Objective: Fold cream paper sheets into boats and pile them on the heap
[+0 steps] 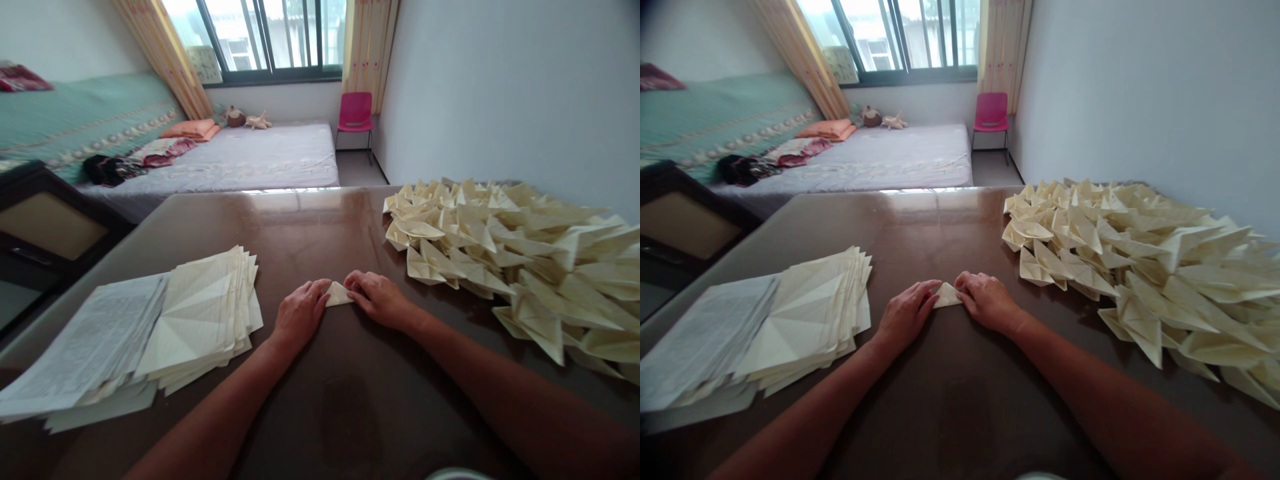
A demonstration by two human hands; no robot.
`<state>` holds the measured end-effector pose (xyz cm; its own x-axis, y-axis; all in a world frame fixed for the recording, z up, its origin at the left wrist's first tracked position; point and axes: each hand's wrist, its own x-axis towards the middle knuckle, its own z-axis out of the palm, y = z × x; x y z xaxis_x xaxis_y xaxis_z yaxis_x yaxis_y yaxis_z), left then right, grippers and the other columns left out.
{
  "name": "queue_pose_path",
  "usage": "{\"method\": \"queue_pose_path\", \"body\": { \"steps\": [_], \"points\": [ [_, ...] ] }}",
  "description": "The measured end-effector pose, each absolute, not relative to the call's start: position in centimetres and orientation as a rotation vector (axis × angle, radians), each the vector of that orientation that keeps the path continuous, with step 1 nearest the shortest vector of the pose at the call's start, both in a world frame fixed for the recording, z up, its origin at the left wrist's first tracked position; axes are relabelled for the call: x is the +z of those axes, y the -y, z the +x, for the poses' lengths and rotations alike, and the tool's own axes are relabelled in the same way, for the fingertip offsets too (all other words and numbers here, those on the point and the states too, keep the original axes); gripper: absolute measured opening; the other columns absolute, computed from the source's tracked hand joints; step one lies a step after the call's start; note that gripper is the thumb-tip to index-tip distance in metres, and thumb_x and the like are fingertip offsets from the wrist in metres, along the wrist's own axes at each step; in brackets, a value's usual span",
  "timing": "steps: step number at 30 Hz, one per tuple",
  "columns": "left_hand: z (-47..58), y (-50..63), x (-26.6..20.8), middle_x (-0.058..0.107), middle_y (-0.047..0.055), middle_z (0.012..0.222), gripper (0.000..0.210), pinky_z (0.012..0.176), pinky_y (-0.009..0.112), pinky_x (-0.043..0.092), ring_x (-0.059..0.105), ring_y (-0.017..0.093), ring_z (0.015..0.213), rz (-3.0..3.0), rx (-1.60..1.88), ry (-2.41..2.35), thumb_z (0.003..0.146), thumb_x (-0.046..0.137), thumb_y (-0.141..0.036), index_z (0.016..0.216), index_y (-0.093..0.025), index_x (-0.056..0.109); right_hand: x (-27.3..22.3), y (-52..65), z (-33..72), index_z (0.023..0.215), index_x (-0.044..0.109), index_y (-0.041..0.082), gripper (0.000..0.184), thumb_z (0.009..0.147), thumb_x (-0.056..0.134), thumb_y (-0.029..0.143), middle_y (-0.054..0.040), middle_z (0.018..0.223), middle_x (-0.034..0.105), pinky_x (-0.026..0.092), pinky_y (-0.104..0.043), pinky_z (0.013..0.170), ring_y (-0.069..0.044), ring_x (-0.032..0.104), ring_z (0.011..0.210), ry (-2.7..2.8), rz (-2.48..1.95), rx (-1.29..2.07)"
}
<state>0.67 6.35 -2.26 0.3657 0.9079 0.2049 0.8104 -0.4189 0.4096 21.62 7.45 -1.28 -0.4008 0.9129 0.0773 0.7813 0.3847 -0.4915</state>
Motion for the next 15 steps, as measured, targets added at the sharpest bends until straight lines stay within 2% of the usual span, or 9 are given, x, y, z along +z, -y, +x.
{"method": "queue_pose_path", "body": {
  "steps": [4, 6, 11, 15],
  "points": [
    [0.9, -6.2, -2.0, 0.058, 0.002, 0.100, 0.026, 0.067, 0.023, 0.046, 0.060, 0.013, 0.076, 2.467, 0.485, -1.609, 0.097, 0.040, -0.034, 0.116, -0.027, 0.056, -0.8, -7.2, 21.2, 0.100, 0.057, 0.021, 0.014, 0.090, 0.052, 0.030, -0.0008, 0.083, 0.064, 0.036, -0.025, 0.071, -0.014, 0.056, 0.079, 2.349, -1.544, 0.513],
    [0.9, -6.1, -2.0, 0.056, 0.001, 0.101, 0.024, 0.065, 0.022, 0.046, 0.058, 0.012, 0.079, 2.509, 0.471, -1.636, 0.096, 0.041, -0.035, 0.114, -0.027, 0.057, -0.6, -7.0, 21.0, 0.099, 0.057, 0.021, 0.014, 0.091, 0.051, 0.030, -0.0008, 0.083, 0.063, 0.036, -0.025, 0.070, -0.015, 0.055, 0.080, 2.365, -1.566, 0.477],
    [0.9, -5.8, -1.7, 0.057, 0.001, 0.098, 0.014, 0.063, 0.021, 0.045, 0.052, 0.016, 0.093, 2.695, 0.400, -1.531, 0.094, 0.048, -0.028, 0.103, -0.027, 0.058, -0.4, -6.5, 20.7, 0.108, 0.059, 0.024, 0.019, 0.094, 0.046, 0.028, -0.0032, 0.104, 0.060, 0.037, -0.026, 0.075, -0.015, 0.055, 0.089, 2.414, -1.507, 0.350],
    [0.6, -5.6, -1.4, 0.058, 0.002, 0.096, 0.011, 0.065, 0.024, 0.048, 0.050, 0.018, 0.092, 2.817, 0.308, -1.438, 0.092, 0.052, -0.023, 0.101, -0.024, 0.058, -0.2, -6.0, 20.6, 0.103, 0.064, 0.026, 0.021, 0.096, 0.044, 0.027, -0.0034, 0.105, 0.061, 0.036, -0.029, 0.076, -0.018, 0.052, 0.098, 2.564, -1.451, 0.167]
  ]
}}
